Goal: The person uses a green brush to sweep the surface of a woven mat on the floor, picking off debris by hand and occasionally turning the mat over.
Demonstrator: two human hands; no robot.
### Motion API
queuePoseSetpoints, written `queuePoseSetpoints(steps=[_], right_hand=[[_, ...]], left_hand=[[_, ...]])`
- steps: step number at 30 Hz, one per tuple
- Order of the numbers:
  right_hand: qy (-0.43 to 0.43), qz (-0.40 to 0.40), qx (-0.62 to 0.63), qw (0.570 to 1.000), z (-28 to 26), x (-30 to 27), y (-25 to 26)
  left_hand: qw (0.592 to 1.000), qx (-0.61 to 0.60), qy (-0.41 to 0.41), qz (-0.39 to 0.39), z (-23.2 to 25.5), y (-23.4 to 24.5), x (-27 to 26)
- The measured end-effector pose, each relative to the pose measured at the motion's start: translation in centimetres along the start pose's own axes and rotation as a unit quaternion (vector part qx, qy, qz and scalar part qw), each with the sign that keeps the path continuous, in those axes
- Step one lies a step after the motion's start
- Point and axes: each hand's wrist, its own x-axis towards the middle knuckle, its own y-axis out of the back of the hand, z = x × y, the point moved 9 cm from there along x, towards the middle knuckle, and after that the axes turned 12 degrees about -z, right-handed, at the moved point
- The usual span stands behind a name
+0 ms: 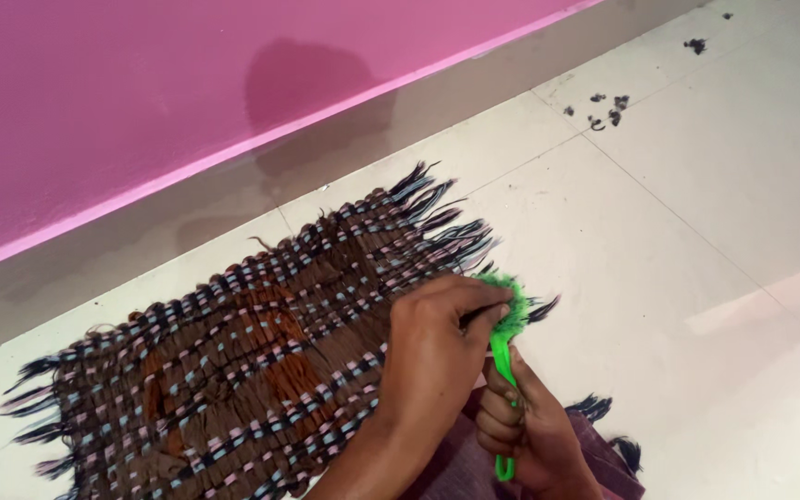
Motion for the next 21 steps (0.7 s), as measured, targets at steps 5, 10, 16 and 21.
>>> queuePoseSetpoints(steps=[5, 10, 16, 21], right_hand=[[0.026, 0.081, -0.100, 0.991, -1.7, -0.7, 1.7], [0.121, 0.128, -0.043, 0.983, -4.5, -2.1, 5.1], [0.203, 0.268, 0.011, 0.942, -6.1, -3.9, 12.4], [0.121, 0.322, 0.029, 0.938, -3.0, -1.1, 14.3]], left_hand=[[0.998, 0.045, -0.032, 0.007, 0.0, -1.4, 0.8], [0.993, -0.029, 0.116, -0.012, -6.6, -5.2, 6.1], [0.999, 0.027, 0.020, 0.008, -9.6, -11.4, 25.6], [0.977, 0.215, 0.009, -0.009, -11.6, -11.6, 30.6]])
